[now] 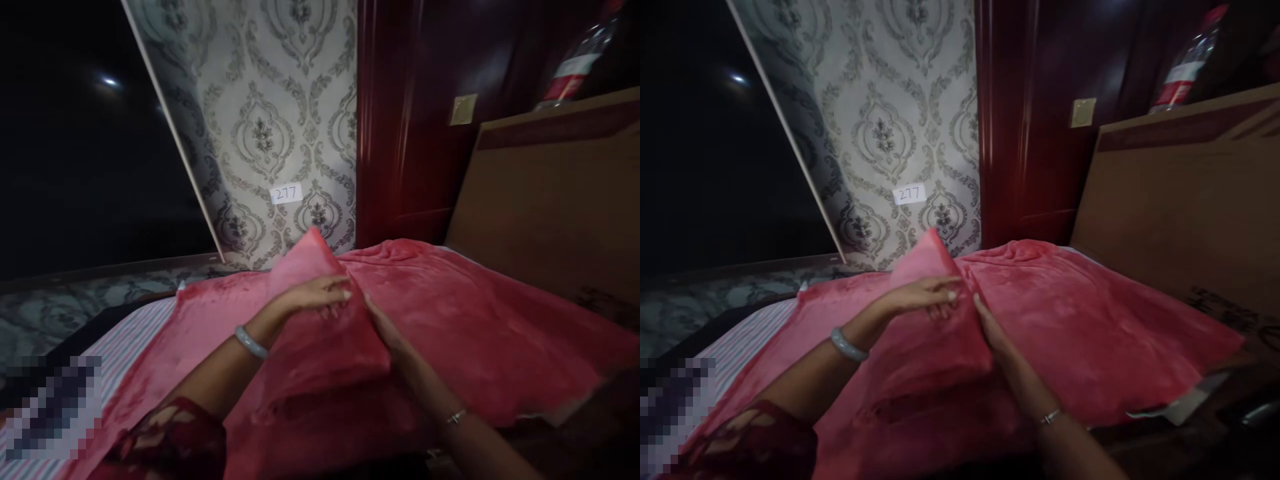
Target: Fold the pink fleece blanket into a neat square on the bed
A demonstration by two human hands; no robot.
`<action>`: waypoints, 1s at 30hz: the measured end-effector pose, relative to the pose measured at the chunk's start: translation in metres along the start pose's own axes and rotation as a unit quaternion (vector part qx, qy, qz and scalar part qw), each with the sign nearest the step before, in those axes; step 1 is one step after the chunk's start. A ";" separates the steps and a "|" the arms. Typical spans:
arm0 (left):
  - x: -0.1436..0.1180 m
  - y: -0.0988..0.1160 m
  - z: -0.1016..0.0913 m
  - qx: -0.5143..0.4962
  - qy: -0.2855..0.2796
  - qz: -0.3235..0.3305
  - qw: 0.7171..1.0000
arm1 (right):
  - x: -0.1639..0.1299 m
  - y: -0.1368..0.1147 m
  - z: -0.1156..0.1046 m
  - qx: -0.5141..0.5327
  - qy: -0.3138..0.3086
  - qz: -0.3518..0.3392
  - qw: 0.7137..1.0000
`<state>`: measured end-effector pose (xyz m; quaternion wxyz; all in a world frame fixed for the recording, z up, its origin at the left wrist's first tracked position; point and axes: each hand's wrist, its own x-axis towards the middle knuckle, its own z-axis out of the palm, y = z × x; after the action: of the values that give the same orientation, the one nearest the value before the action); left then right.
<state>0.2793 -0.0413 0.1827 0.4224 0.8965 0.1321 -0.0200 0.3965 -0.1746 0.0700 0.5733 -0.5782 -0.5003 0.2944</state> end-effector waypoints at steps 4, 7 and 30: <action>0.045 -0.046 0.013 0.091 0.004 0.041 0.995 | -0.027 0.023 -0.021 0.209 -0.017 0.084 0.974; 0.065 -0.078 -0.011 0.164 0.109 0.003 0.980 | -0.030 0.029 -0.022 0.249 -0.004 0.100 0.963; 0.222 -0.123 -0.068 0.204 0.204 -0.059 0.956 | -0.044 0.033 -0.043 -0.009 0.071 0.045 0.996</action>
<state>0.4572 0.1337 0.1013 0.1922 0.9393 0.2613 0.1121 0.4294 -0.2257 0.0350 0.5883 -0.6244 -0.4348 0.2738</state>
